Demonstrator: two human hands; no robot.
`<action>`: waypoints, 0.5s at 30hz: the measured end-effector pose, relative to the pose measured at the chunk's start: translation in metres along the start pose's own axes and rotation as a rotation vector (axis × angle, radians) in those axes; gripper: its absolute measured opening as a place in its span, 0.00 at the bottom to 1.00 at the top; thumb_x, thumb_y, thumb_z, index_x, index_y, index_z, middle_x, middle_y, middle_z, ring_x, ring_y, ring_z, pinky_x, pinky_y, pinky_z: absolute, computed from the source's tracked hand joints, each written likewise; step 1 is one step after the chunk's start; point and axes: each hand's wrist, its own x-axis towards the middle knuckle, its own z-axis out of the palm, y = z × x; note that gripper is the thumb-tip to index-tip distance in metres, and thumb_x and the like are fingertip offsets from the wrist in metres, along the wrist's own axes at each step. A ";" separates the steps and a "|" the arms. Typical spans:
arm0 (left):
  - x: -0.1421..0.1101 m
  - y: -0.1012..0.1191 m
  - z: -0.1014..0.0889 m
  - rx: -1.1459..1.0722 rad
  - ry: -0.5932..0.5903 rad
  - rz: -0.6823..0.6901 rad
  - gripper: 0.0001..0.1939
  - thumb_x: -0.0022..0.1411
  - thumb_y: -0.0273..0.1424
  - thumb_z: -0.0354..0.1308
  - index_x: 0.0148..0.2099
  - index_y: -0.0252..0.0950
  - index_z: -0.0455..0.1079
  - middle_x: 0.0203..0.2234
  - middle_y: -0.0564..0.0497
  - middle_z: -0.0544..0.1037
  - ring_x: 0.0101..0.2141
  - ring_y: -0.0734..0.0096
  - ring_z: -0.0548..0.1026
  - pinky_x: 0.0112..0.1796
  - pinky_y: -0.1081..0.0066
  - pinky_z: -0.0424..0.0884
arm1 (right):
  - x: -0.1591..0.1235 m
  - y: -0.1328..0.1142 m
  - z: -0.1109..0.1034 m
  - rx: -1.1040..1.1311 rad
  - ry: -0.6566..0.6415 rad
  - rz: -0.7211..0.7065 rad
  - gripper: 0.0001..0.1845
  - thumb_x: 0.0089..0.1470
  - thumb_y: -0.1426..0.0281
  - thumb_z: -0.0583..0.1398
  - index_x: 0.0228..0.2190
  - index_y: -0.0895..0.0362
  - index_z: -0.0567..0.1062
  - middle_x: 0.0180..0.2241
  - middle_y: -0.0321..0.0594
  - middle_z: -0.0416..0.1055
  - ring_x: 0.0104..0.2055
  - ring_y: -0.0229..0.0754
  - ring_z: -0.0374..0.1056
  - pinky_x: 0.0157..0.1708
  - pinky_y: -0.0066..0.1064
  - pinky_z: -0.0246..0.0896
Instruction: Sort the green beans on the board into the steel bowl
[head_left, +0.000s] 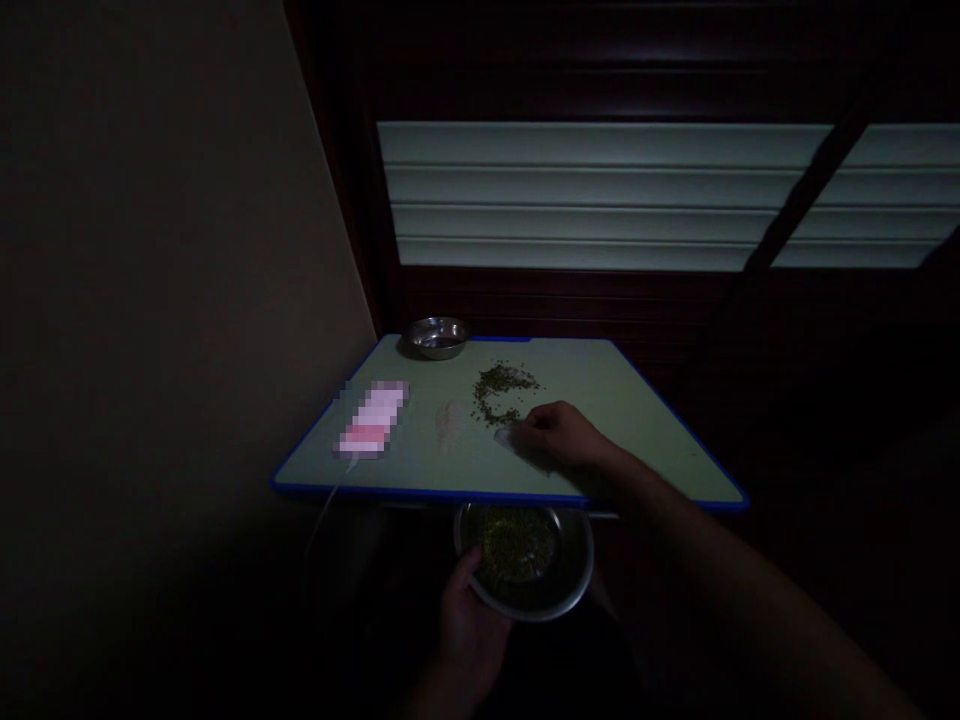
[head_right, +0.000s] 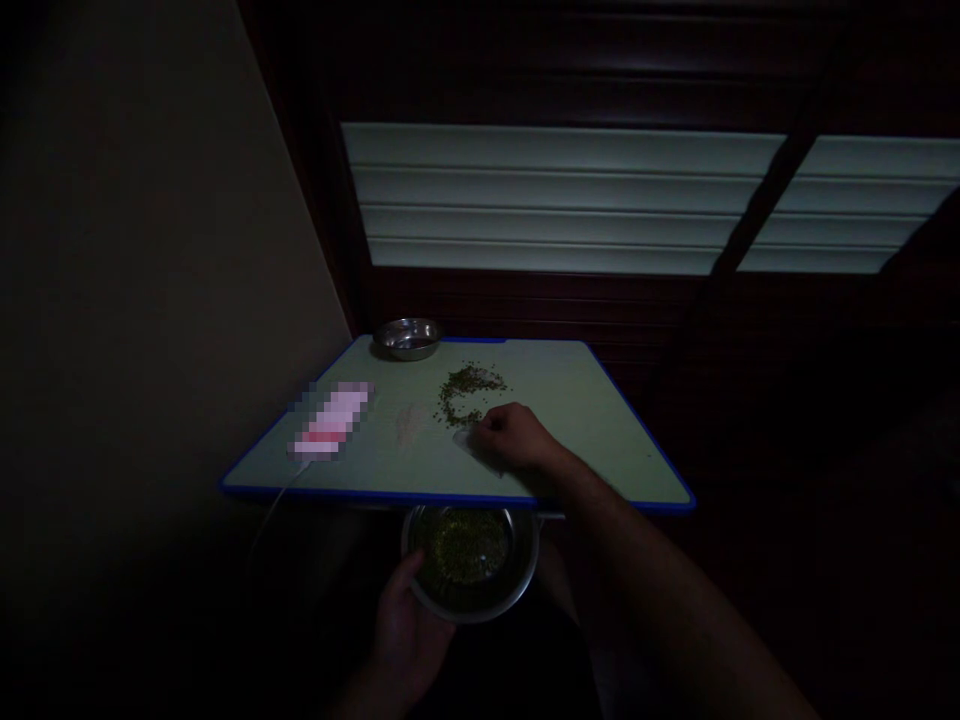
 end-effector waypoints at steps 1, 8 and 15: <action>0.000 0.000 0.001 0.013 0.009 0.001 0.15 0.64 0.30 0.52 0.47 0.36 0.78 0.36 0.47 0.85 0.42 0.58 0.80 0.54 0.54 0.67 | 0.002 -0.001 0.001 -0.030 0.030 0.013 0.08 0.46 0.69 0.61 0.21 0.60 0.74 0.18 0.36 0.69 0.20 0.33 0.60 0.21 0.25 0.52; -0.001 0.000 0.001 0.032 0.045 0.017 0.15 0.64 0.30 0.52 0.47 0.35 0.77 0.36 0.46 0.84 0.42 0.59 0.80 0.53 0.55 0.68 | 0.002 -0.008 -0.005 -0.203 0.149 0.140 0.07 0.48 0.72 0.61 0.23 0.62 0.78 0.21 0.41 0.73 0.23 0.35 0.64 0.24 0.26 0.55; -0.004 -0.001 0.001 0.026 0.057 -0.006 0.14 0.64 0.30 0.52 0.45 0.34 0.77 0.36 0.46 0.84 0.43 0.57 0.80 0.53 0.55 0.69 | -0.005 -0.002 -0.023 -0.272 0.183 0.208 0.09 0.50 0.70 0.61 0.24 0.62 0.79 0.21 0.43 0.74 0.24 0.37 0.66 0.26 0.27 0.55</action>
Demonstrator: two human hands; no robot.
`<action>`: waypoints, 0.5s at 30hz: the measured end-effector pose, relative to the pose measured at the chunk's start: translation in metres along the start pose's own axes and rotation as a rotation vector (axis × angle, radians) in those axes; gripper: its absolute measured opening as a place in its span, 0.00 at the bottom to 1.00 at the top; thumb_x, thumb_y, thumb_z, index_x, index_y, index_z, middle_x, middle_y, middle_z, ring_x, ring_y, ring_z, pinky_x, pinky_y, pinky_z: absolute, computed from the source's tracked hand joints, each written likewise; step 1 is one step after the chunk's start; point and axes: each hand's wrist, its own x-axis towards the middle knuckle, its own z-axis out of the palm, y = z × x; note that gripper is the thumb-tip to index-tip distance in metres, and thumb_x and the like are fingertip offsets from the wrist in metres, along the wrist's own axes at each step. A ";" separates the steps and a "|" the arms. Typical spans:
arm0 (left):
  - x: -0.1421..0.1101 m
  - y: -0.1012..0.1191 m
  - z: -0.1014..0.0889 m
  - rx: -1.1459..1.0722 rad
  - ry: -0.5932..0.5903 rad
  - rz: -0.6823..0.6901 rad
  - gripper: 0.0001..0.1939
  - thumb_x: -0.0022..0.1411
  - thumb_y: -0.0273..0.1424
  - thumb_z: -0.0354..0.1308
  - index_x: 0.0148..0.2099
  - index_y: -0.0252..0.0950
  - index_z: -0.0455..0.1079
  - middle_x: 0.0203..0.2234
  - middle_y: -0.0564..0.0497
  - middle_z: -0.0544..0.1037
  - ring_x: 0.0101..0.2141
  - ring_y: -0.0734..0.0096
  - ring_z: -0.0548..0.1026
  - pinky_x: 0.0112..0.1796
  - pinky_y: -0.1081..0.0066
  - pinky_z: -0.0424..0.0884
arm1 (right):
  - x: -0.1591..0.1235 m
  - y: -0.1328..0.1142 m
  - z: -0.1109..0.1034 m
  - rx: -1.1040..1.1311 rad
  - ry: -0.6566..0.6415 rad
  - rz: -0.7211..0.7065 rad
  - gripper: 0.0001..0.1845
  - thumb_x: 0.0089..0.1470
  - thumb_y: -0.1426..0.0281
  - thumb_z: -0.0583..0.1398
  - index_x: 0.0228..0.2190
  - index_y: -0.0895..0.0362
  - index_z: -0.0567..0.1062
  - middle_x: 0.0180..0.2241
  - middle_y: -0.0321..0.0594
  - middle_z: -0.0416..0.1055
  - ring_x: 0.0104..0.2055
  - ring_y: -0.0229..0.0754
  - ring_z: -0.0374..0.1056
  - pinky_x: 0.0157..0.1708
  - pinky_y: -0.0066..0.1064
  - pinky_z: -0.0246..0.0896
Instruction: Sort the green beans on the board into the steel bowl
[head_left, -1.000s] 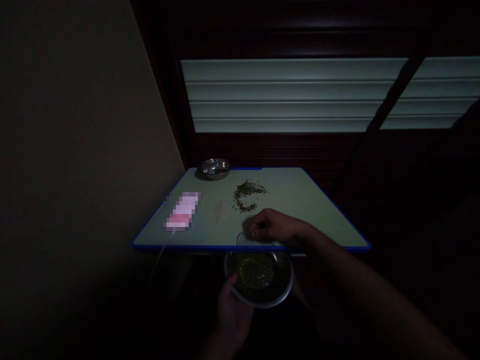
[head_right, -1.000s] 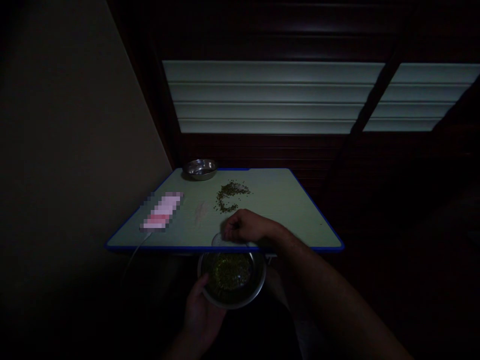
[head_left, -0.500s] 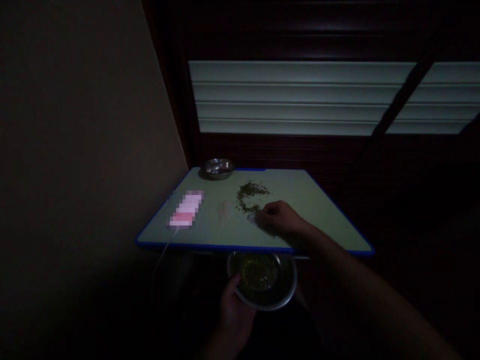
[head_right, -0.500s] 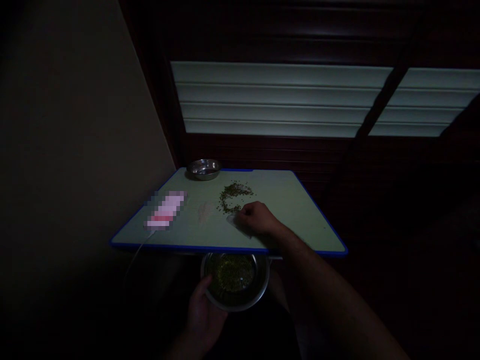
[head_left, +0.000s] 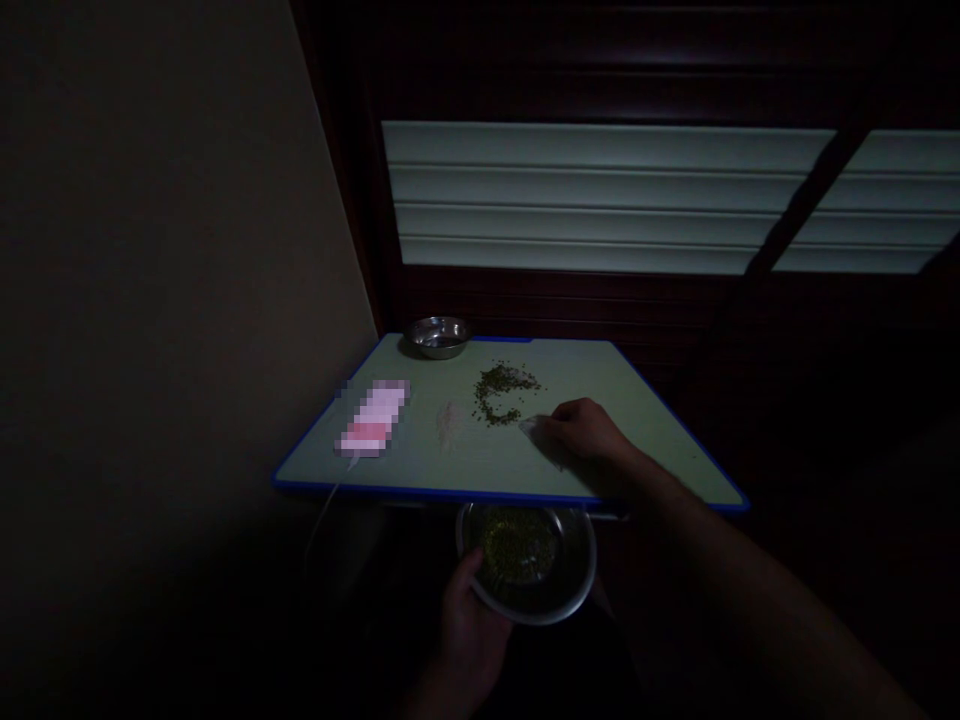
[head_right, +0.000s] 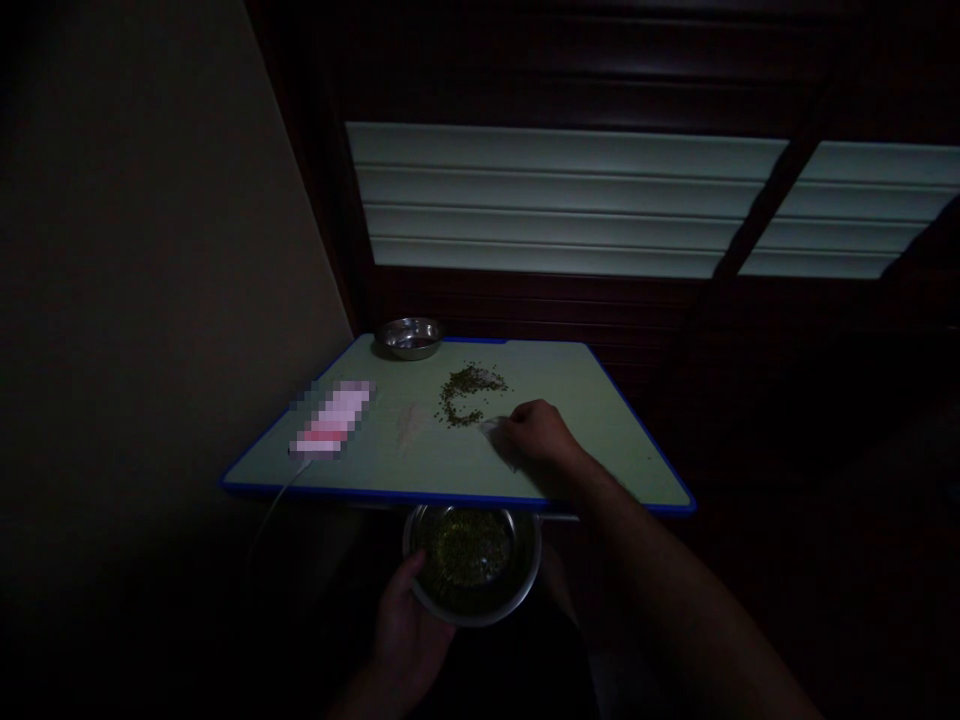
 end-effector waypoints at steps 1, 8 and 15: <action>0.000 0.000 0.001 0.000 0.008 -0.001 0.14 0.64 0.30 0.52 0.45 0.34 0.77 0.35 0.46 0.84 0.43 0.57 0.80 0.52 0.55 0.69 | 0.000 0.002 -0.002 -0.003 0.007 0.007 0.09 0.50 0.71 0.61 0.24 0.62 0.79 0.22 0.43 0.74 0.24 0.37 0.66 0.26 0.27 0.55; 0.004 0.000 0.001 0.003 -0.004 -0.005 0.15 0.64 0.31 0.52 0.48 0.34 0.76 0.36 0.46 0.84 0.42 0.58 0.80 0.53 0.55 0.69 | 0.003 0.009 0.000 0.121 0.022 0.027 0.08 0.49 0.72 0.61 0.22 0.62 0.77 0.20 0.41 0.72 0.21 0.35 0.63 0.23 0.26 0.54; 0.003 -0.002 -0.001 0.004 -0.028 0.002 0.15 0.64 0.30 0.52 0.48 0.35 0.76 0.36 0.47 0.84 0.44 0.58 0.80 0.53 0.55 0.68 | 0.006 -0.001 0.019 0.159 -0.019 -0.024 0.09 0.51 0.71 0.60 0.22 0.61 0.76 0.20 0.39 0.72 0.20 0.33 0.62 0.22 0.24 0.54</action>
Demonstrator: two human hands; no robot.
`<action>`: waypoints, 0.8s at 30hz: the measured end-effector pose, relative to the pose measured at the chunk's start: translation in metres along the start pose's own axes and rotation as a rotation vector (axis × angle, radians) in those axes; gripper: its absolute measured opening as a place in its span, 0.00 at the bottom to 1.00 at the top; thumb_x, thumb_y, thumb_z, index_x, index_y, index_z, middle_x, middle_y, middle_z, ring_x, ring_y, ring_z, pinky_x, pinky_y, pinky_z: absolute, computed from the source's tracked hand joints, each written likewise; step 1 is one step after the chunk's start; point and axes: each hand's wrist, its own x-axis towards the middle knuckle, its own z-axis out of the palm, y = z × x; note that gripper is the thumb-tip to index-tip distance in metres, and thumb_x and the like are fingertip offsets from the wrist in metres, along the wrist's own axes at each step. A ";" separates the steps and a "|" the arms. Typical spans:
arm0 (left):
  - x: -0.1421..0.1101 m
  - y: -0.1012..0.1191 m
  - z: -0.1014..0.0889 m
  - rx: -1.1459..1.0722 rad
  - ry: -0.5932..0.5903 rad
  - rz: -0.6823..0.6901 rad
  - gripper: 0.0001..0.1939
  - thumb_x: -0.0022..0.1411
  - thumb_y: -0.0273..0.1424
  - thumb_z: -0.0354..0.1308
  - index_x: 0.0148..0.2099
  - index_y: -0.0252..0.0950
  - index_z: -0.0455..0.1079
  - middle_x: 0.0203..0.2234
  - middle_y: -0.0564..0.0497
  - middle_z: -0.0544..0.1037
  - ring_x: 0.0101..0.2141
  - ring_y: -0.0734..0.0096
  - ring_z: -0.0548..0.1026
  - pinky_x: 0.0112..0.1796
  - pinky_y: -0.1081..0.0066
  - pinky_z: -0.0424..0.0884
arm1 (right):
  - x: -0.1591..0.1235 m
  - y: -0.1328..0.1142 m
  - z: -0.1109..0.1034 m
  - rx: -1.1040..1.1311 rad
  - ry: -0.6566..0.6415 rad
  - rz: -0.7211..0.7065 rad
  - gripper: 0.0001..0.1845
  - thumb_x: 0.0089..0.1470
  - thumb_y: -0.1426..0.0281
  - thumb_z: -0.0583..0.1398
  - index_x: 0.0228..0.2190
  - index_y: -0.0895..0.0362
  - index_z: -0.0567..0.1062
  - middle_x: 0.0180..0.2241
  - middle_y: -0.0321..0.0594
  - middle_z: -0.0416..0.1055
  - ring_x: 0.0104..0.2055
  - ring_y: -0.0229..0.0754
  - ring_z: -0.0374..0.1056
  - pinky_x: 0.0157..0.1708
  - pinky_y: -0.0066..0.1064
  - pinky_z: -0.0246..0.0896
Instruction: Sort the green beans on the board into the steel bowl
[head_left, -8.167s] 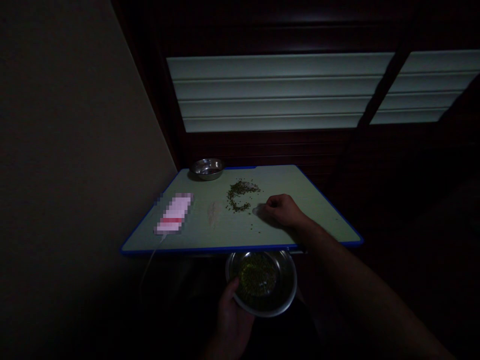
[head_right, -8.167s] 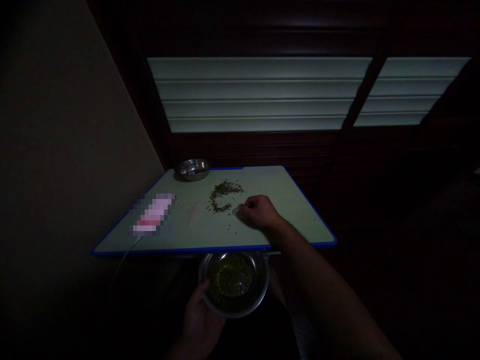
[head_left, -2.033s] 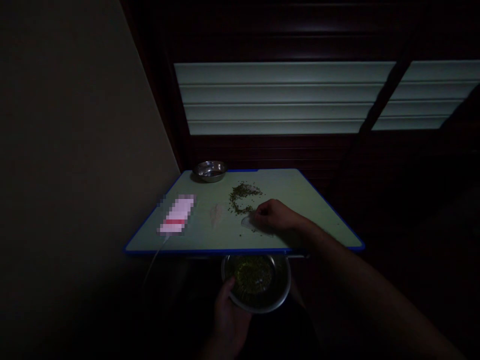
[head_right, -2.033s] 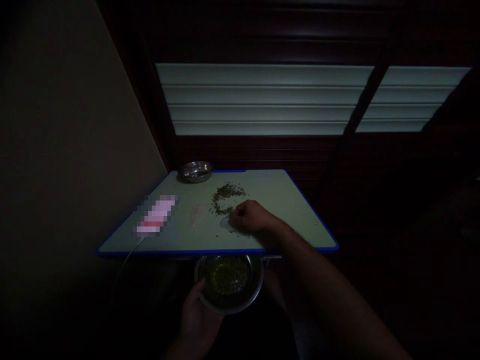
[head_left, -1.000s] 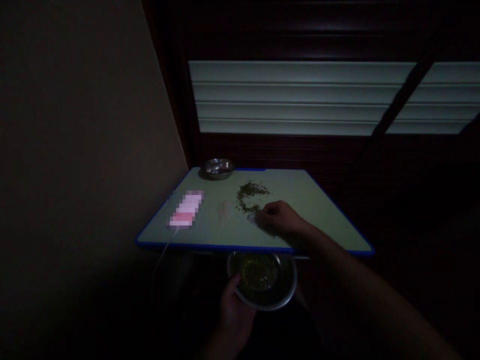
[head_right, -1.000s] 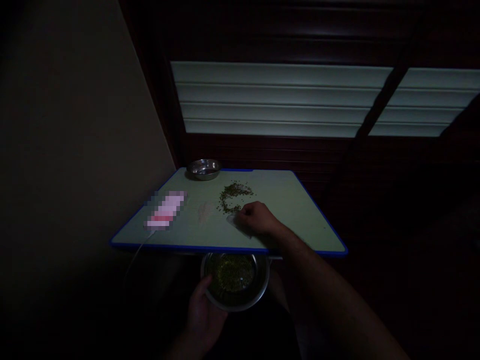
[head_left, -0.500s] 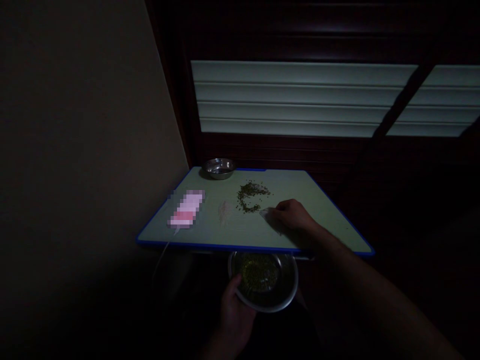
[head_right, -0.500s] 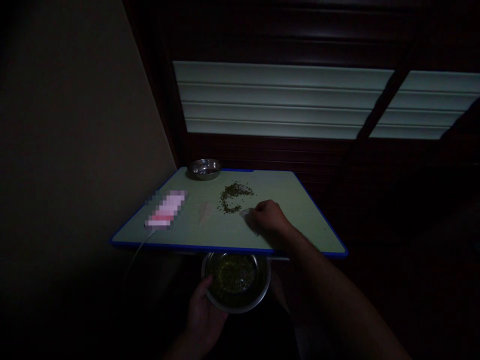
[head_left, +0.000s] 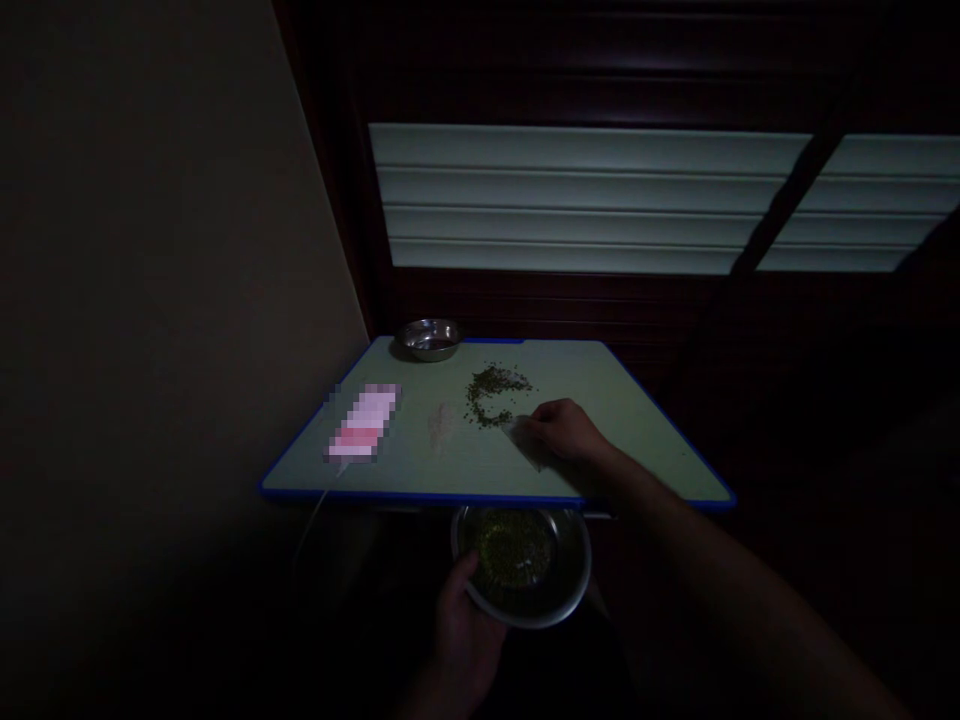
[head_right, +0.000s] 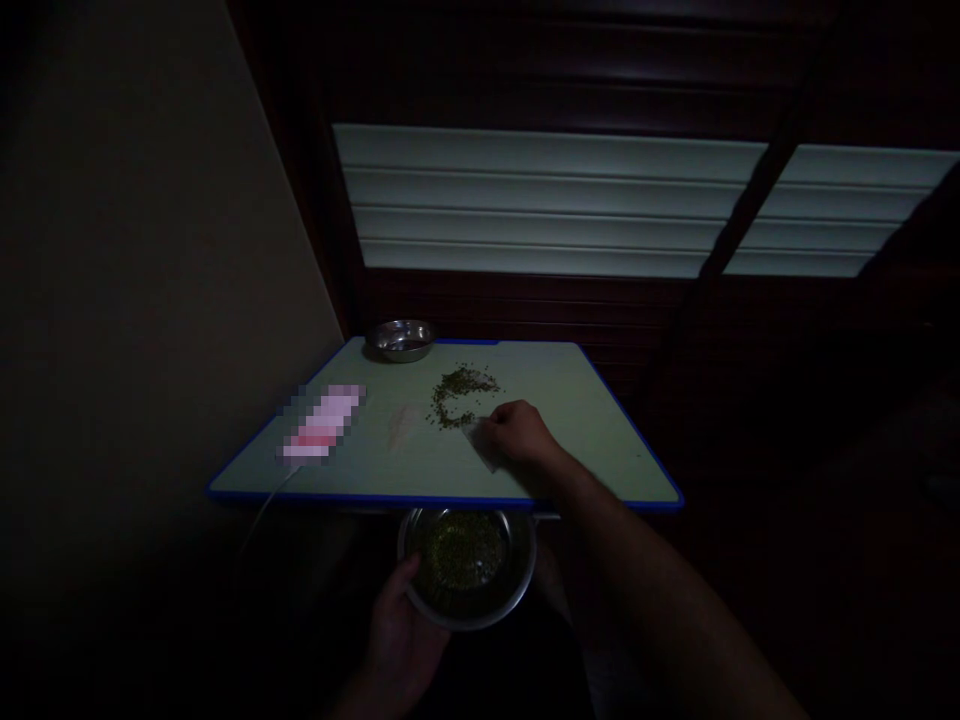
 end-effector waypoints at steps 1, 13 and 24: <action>0.000 0.000 0.000 0.005 -0.005 -0.003 0.15 0.64 0.30 0.52 0.48 0.36 0.76 0.37 0.47 0.84 0.44 0.58 0.80 0.54 0.55 0.68 | 0.000 -0.001 0.001 -0.020 0.011 0.005 0.10 0.51 0.70 0.60 0.23 0.61 0.77 0.20 0.39 0.72 0.20 0.34 0.63 0.22 0.25 0.54; -0.001 0.001 0.002 0.031 0.039 -0.003 0.16 0.64 0.30 0.53 0.50 0.34 0.75 0.35 0.46 0.84 0.41 0.59 0.81 0.52 0.56 0.70 | -0.001 0.009 -0.025 -0.150 0.075 0.068 0.08 0.49 0.71 0.61 0.24 0.62 0.79 0.22 0.42 0.74 0.25 0.36 0.66 0.24 0.25 0.55; -0.002 0.001 0.001 0.025 0.018 -0.010 0.16 0.64 0.29 0.52 0.51 0.36 0.75 0.37 0.47 0.85 0.41 0.60 0.81 0.53 0.55 0.69 | 0.015 0.021 -0.045 0.071 0.106 0.113 0.08 0.47 0.68 0.61 0.21 0.60 0.74 0.18 0.36 0.69 0.19 0.33 0.59 0.19 0.25 0.51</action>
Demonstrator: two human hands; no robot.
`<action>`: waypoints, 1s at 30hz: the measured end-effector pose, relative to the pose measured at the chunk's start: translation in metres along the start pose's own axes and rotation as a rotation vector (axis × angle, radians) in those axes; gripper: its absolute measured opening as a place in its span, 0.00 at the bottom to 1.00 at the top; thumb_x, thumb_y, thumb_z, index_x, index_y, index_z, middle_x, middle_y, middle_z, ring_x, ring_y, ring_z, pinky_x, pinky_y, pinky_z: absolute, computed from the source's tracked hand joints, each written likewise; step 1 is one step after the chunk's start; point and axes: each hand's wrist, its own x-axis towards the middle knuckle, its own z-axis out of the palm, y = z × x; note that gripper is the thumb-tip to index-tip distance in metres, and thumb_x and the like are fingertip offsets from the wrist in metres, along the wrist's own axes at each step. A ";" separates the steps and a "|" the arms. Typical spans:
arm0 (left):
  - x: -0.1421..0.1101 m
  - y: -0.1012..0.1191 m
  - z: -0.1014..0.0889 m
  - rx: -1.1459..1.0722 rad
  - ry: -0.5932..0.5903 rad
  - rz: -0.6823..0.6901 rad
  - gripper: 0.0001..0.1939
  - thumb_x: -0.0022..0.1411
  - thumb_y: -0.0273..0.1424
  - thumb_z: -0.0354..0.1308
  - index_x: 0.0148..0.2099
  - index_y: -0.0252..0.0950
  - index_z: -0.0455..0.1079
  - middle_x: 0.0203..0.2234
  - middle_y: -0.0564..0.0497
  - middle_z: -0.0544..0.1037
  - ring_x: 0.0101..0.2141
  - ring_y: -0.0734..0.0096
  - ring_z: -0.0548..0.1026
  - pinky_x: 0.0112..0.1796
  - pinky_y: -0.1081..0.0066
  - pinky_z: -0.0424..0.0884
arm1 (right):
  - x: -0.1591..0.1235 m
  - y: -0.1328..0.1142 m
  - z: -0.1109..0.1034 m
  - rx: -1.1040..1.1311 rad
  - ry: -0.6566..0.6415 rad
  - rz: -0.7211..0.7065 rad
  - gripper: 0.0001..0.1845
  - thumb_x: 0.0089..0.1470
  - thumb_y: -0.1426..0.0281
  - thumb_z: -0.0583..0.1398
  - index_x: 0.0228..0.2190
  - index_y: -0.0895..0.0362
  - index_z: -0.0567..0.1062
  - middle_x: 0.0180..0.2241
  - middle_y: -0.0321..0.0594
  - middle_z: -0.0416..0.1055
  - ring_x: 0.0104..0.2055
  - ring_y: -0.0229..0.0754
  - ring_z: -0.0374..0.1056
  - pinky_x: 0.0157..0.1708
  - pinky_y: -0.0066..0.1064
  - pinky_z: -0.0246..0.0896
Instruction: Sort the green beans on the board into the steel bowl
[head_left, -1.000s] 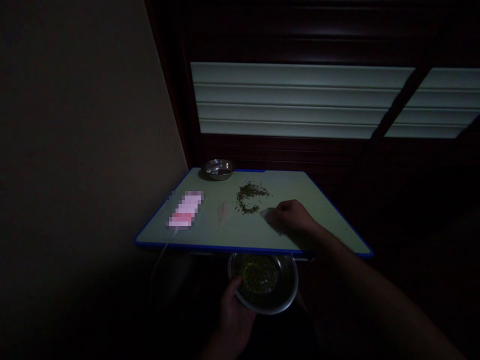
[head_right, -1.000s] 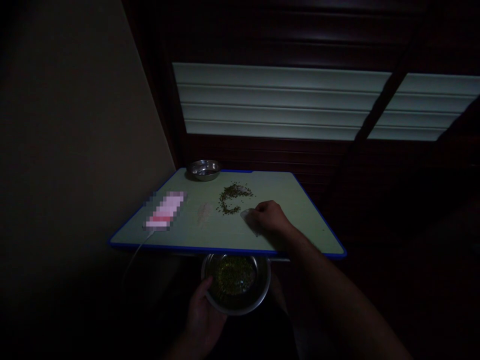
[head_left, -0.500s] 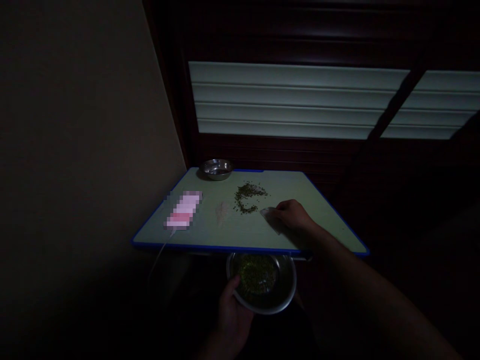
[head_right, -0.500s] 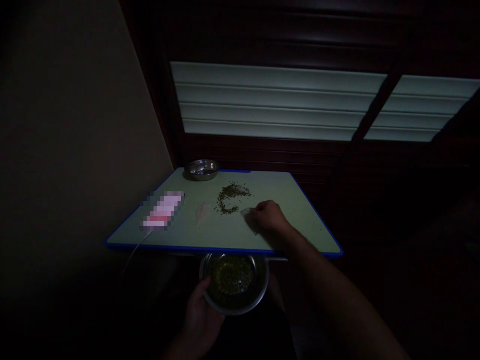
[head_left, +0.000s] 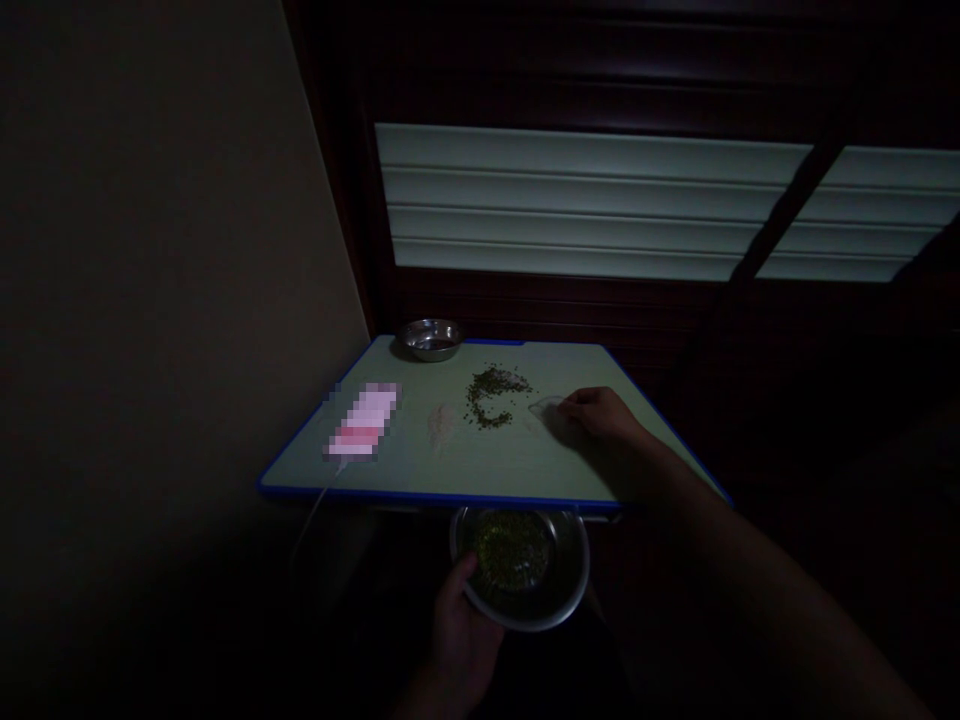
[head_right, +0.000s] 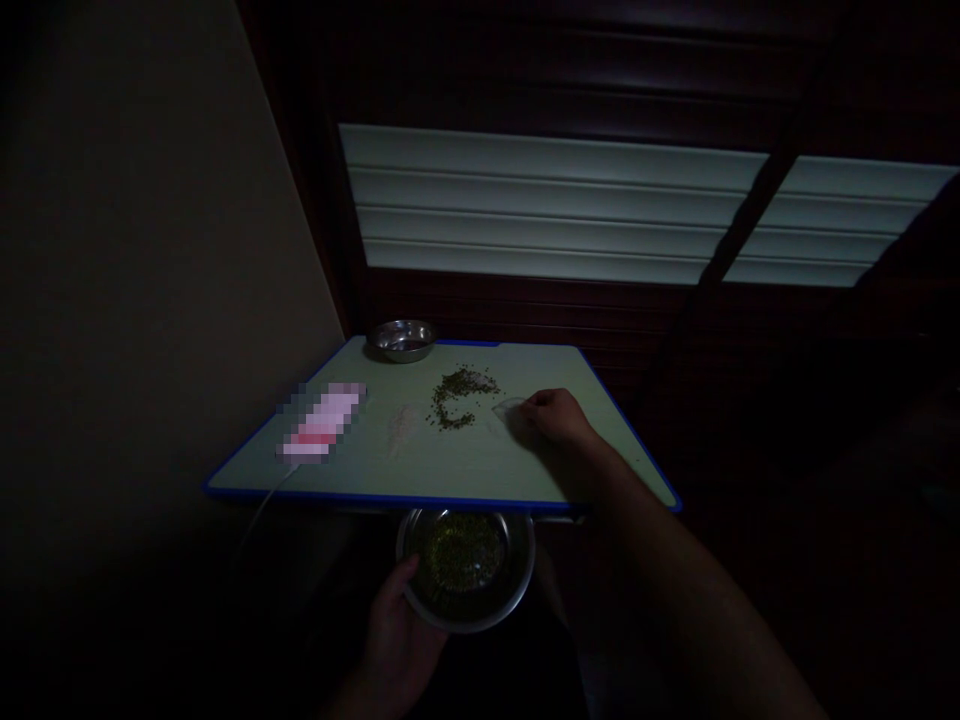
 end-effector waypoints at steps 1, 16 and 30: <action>0.000 0.000 0.000 -0.001 -0.002 0.001 0.16 0.64 0.29 0.52 0.50 0.35 0.76 0.37 0.47 0.84 0.42 0.59 0.80 0.53 0.55 0.68 | 0.003 0.000 0.000 -0.019 -0.012 0.004 0.08 0.47 0.68 0.61 0.22 0.60 0.75 0.18 0.36 0.69 0.19 0.33 0.60 0.20 0.25 0.52; 0.002 -0.001 -0.003 -0.001 0.010 0.007 0.20 0.63 0.29 0.54 0.56 0.35 0.72 0.39 0.45 0.84 0.47 0.55 0.78 0.54 0.54 0.67 | 0.023 -0.018 0.007 -0.204 -0.231 -0.123 0.09 0.42 0.66 0.65 0.24 0.60 0.79 0.19 0.33 0.70 0.22 0.34 0.60 0.24 0.26 0.53; 0.002 -0.001 -0.001 -0.001 0.012 0.000 0.20 0.63 0.29 0.54 0.56 0.34 0.71 0.37 0.45 0.84 0.44 0.57 0.80 0.53 0.55 0.69 | 0.011 -0.018 0.022 -0.146 -0.378 -0.248 0.07 0.41 0.68 0.64 0.22 0.60 0.77 0.18 0.33 0.69 0.22 0.33 0.60 0.25 0.25 0.53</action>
